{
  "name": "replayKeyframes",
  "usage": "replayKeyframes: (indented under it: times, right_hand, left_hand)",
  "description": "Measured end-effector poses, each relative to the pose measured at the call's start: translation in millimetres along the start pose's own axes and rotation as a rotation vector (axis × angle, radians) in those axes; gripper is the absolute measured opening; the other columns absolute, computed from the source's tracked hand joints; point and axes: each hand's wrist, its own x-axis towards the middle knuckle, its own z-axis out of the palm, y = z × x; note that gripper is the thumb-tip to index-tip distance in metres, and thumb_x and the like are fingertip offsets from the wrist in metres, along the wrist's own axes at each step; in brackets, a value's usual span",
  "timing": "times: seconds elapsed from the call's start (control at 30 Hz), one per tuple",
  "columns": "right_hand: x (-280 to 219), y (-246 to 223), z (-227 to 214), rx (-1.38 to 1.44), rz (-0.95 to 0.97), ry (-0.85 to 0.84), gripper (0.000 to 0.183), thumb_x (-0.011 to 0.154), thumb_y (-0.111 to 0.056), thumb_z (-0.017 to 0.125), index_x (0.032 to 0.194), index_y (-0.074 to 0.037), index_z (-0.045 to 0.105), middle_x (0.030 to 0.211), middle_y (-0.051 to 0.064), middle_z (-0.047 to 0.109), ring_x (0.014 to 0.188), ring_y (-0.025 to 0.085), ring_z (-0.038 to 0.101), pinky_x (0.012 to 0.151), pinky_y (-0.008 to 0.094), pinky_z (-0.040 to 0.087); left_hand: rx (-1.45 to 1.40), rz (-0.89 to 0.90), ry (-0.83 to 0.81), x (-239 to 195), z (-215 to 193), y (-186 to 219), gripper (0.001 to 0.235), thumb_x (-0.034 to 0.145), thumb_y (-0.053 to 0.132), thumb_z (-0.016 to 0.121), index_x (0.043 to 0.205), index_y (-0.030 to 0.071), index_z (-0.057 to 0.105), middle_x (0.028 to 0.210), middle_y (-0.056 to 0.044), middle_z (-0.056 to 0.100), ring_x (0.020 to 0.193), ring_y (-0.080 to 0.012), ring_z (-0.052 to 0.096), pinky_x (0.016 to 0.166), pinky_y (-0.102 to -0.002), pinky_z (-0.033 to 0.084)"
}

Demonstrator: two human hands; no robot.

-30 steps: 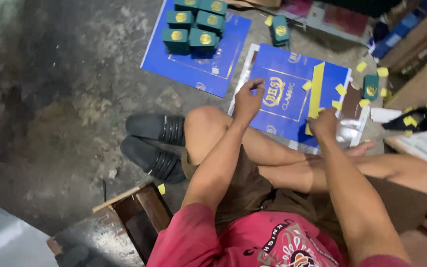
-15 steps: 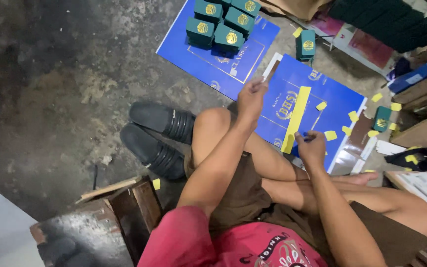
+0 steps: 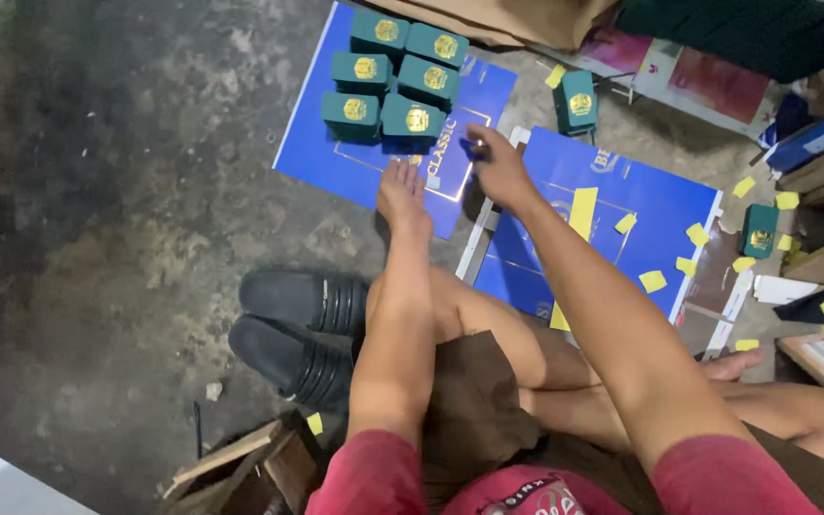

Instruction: Applying small yellow stickers/labels to green product boxes.

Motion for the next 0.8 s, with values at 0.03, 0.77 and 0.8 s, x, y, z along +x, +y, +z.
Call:
replayKeyframes:
  times: [0.03,0.77,0.8]
  right_hand:
    - [6,8,6,0.006,0.013,0.007,0.067,0.081,0.016,0.053,0.145,-0.007,0.054,0.138,0.011,0.063,0.121,0.021,0.062,0.102,0.033,0.051]
    - [54,-11,36,-0.372,0.117,0.003,0.047,0.083,0.003,0.053,0.128,-0.005,0.065,0.111,0.016,0.065,0.102,0.033,0.066,0.088,0.04,0.052]
    - [54,-13,36,-0.397,0.129,-0.004,0.046,0.084,0.002,0.053,0.127,-0.006,0.065,0.113,0.016,0.065,0.104,0.034,0.066,0.089,0.041,0.052]
  left_hand:
    - [0.013,-0.009,0.003,-7,4,2,0.064,0.1,0.029,0.047,0.155,-0.003,0.035,0.161,-0.022,0.04,0.146,-0.037,0.043,0.118,-0.045,0.035]
    - [-0.066,0.085,-0.066,-27,33,13,0.081,0.102,0.049,0.04,0.161,-0.002,0.018,0.169,-0.022,0.02,0.157,-0.0328,0.021,0.125,-0.045,0.015]
    - [-0.064,0.092,-0.061,-25,32,12,0.083,0.102,0.05,0.04,0.161,-0.003,0.017,0.169,-0.023,0.02,0.157,-0.0331,0.02,0.125,-0.045,0.014]
